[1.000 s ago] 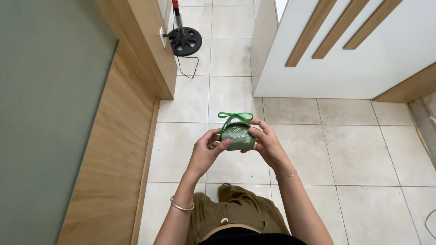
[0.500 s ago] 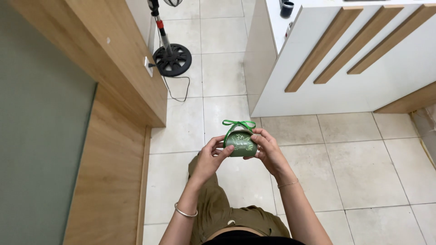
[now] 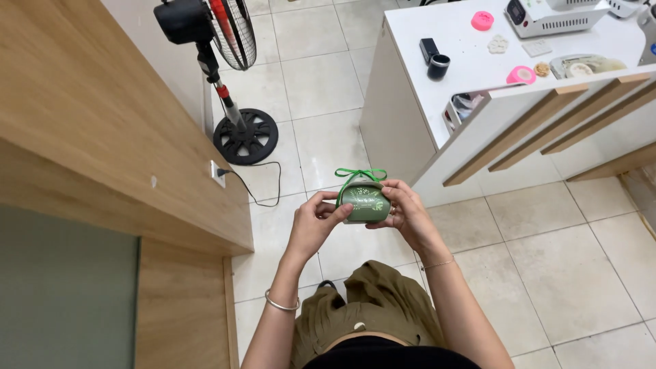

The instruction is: Inspecting and organizing small green-packaged candle or gift items on a shelf and a workbench.

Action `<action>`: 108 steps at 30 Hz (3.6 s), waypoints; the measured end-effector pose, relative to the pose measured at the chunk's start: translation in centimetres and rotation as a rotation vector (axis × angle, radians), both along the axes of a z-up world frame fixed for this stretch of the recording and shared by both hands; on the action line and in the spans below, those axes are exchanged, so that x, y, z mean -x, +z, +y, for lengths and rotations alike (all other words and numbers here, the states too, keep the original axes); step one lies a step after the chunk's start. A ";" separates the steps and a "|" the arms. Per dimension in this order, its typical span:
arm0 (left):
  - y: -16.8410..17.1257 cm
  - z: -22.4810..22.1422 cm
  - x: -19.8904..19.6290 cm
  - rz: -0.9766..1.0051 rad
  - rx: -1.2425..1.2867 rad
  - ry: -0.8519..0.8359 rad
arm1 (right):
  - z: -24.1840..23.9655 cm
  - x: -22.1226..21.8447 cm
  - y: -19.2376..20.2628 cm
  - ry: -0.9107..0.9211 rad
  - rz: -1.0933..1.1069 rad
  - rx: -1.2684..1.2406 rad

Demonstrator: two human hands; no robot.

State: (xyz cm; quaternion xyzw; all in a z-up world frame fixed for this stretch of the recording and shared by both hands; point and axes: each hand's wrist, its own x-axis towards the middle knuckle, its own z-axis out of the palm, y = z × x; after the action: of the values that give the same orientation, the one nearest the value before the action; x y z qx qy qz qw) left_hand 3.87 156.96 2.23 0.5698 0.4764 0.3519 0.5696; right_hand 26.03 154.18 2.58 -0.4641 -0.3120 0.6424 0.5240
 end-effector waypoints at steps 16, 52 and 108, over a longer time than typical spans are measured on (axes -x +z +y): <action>-1.4 30.5 -3.1 0.005 0.023 0.145 | 33.5 -3.1 -0.5 0.089 -0.104 0.041; -2.2 95.5 -14.4 -0.124 0.000 -0.119 | 91.2 -11.6 0.1 -0.272 -0.087 0.055; -2.6 172.2 -59.6 -0.116 0.131 -0.946 | 154.2 -49.0 -1.5 -0.921 -0.102 0.095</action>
State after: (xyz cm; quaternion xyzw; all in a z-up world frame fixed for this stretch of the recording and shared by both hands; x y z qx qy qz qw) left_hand 63.47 329.14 -0.38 0.6664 0.1537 0.0548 0.7275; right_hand 74.99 308.41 1.08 -0.6089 -0.0690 0.3327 0.7168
